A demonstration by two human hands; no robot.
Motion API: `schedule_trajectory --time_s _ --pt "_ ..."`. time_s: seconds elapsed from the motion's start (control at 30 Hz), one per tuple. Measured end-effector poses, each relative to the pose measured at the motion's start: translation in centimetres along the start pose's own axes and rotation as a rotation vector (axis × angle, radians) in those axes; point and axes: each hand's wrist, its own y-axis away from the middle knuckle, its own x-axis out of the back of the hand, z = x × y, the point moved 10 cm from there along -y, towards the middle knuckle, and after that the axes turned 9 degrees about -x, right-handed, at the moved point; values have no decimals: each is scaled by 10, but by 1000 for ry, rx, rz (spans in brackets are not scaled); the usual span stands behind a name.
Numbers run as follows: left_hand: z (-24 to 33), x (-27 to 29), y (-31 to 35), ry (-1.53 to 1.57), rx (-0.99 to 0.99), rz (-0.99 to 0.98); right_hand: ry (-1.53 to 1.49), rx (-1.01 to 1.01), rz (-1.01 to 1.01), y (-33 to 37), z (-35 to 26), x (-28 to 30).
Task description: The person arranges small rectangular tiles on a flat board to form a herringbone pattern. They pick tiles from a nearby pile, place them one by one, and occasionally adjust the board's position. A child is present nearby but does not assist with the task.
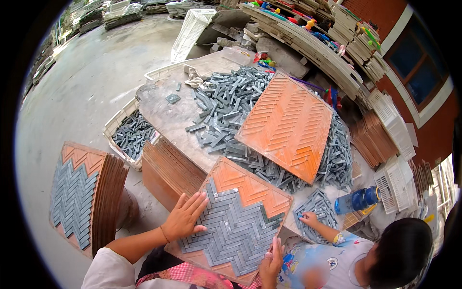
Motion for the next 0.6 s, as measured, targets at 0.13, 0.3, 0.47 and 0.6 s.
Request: schedule_trajectory --time_s 0.13,0.3,0.47,0.6 --pt "0 -12 8 17 28 -50 -54 -27 69 14 7 15" --pt "3 -10 7 -36 9 -68 -88 18 55 7 0 7" --pt "11 -1 27 -26 140 -29 -95 35 93 8 -16 19" --pt "16 -13 41 -22 157 -39 -117 5 99 16 -6 26"
